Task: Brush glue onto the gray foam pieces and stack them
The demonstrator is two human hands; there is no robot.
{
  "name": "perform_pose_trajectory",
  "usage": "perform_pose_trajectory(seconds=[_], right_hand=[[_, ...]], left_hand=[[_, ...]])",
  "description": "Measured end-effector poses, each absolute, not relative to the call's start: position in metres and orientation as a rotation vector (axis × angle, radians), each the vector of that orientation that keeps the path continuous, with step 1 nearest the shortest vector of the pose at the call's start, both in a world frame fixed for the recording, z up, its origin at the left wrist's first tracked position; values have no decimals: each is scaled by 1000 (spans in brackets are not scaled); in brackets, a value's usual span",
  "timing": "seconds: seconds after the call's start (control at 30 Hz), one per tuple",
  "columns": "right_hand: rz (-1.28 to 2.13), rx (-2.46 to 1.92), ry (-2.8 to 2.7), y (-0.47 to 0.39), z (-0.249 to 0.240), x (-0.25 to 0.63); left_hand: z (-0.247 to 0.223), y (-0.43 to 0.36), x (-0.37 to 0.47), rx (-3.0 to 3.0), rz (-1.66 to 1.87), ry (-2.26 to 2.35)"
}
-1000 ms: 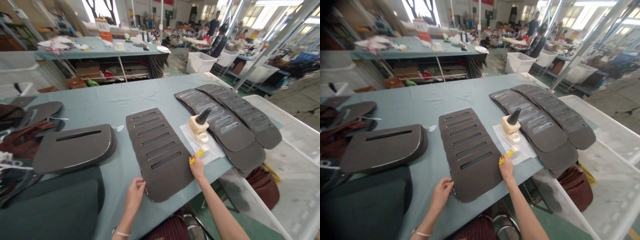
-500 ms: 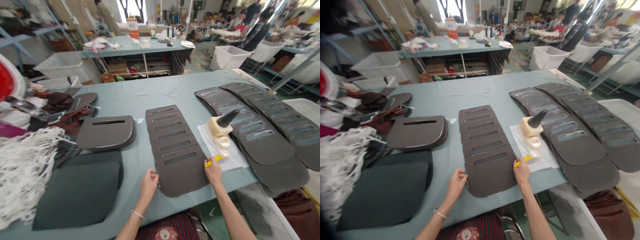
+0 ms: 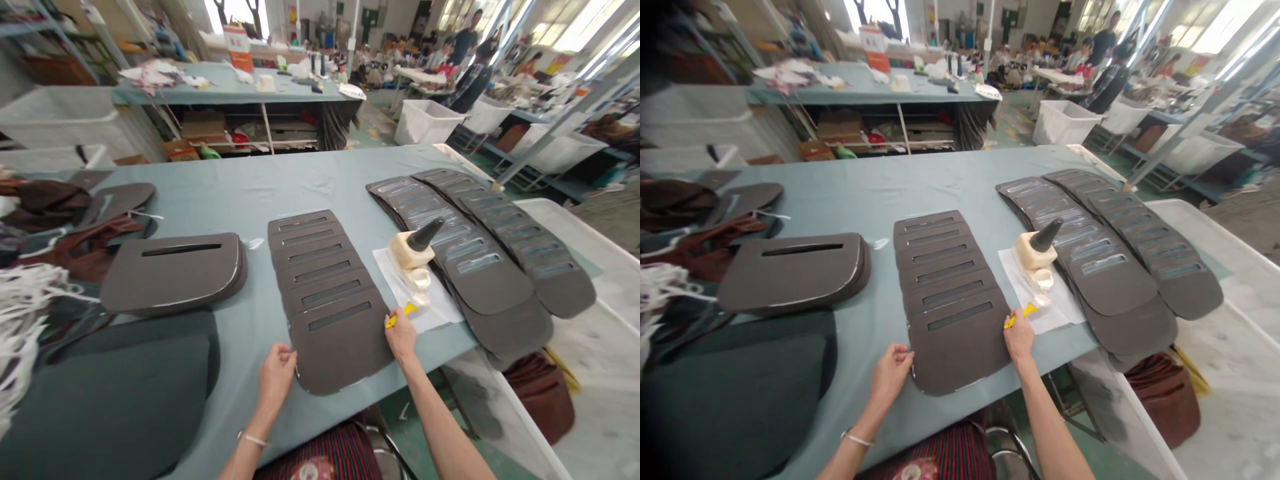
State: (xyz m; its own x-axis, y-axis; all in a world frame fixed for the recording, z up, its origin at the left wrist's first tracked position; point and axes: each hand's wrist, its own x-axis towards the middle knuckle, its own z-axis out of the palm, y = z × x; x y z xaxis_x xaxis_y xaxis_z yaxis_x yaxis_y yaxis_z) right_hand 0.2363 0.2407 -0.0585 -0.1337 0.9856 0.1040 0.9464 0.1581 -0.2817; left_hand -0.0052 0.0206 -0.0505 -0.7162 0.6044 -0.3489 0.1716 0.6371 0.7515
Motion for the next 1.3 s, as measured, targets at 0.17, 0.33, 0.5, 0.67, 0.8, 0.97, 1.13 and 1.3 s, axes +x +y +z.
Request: perform_pose_trajectory(seconds=[0.17, 0.33, 0.5, 0.67, 0.8, 0.97, 1.13, 1.3], right_hand=[[200, -1896, -2189, 240, -55, 235], [175, -1899, -2214, 240, -55, 235], [137, -1913, -2241, 240, -55, 233], [127, -1930, -2265, 240, -54, 232], [146, -1958, -2272, 240, -50, 232], [139, -1995, -2303, 239, -49, 231], [57, -1946, -2330, 238, -52, 228], [-95, -1686, -2352, 239, -44, 233]], left_hand=[[-64, 18, -7, 580, 964, 2240], [-57, 20, -6, 687, 869, 2313], [-41, 25, 0, 856, 695, 2375], [-39, 26, 3, 916, 618, 2386], [-41, 24, 3, 935, 642, 2378], [-42, 23, 3, 949, 649, 2385], [-35, 25, 12, 1074, 582, 2497], [-21, 12, -2, 1097, 690, 2487]])
